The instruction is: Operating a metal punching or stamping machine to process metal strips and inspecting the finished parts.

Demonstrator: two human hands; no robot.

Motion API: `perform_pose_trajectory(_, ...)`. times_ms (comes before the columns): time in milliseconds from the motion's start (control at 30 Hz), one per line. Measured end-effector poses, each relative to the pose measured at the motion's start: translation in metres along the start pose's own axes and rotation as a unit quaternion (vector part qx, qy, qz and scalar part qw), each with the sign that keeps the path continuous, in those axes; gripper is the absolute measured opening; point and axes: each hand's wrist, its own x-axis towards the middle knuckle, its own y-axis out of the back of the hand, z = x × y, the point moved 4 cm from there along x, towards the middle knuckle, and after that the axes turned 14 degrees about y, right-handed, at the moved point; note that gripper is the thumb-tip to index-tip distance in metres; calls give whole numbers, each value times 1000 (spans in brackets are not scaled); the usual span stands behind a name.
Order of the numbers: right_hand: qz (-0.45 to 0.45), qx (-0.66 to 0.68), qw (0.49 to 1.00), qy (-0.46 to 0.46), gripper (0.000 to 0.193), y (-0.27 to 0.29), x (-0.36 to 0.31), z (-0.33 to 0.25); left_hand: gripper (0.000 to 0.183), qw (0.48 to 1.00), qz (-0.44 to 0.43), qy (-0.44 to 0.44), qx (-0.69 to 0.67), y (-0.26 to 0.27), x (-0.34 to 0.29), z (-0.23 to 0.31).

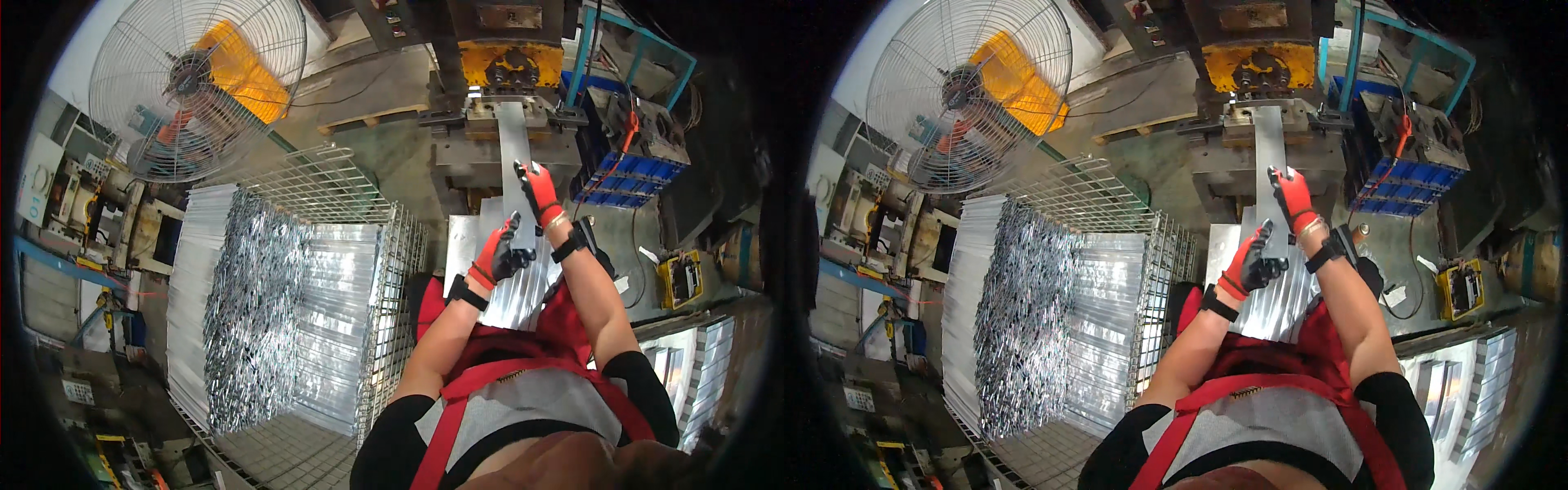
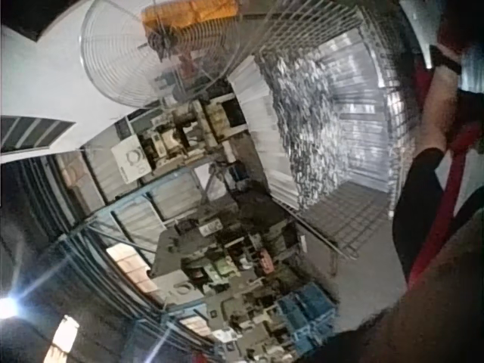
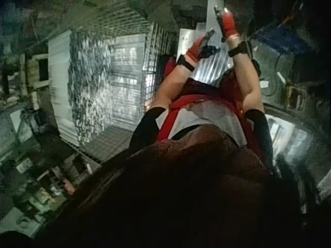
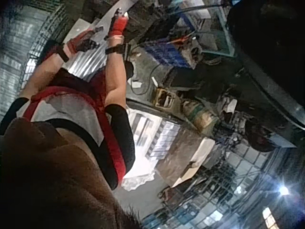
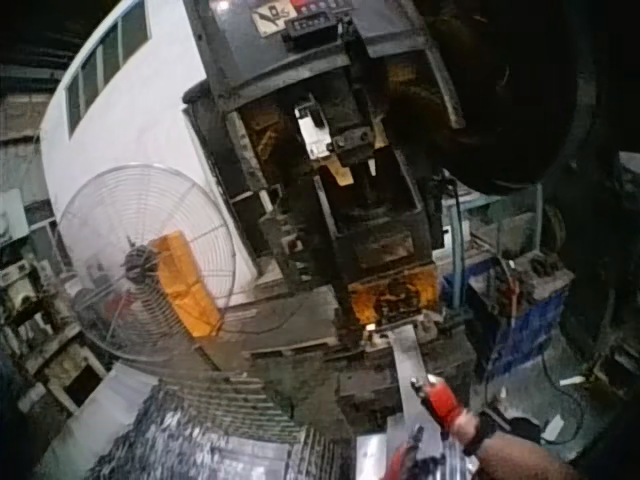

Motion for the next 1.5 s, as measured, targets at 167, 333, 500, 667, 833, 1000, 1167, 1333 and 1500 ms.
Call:
perform_pose_trajectory(167,31,-339,909,241,60,8,-58,-57,34,897,227,-36,379,5,-76,15)
perform_pose_trajectory(333,-201,-549,661,470,62,0,-108,-149,29,489,351,-117,790,-6,-129,37)
perform_pose_trajectory(500,-329,-562,668,360,40,17,-102,-92,46,444,438,-266,735,-43,-145,65)
perform_pose_trajectory(667,-52,-301,923,235,27,41,-68,-50,75,756,423,-284,411,34,-111,57)
perform_pose_trajectory(833,49,-142,972,179,25,27,-13,-13,59,993,82,7,85,54,-30,-20)
perform_pose_trajectory(1000,2,-60,992,107,21,22,27,13,45,998,48,48,-5,17,-6,-10)
perform_pose_trajectory(1167,38,69,987,141,14,27,38,19,36,994,86,43,55,-3,7,4)
perform_pose_trajectory(1333,34,114,991,55,11,17,33,17,33,989,131,9,70,10,11,3)
perform_pose_trajectory(1500,47,72,993,77,13,20,34,18,31,995,96,11,24,3,10,2)
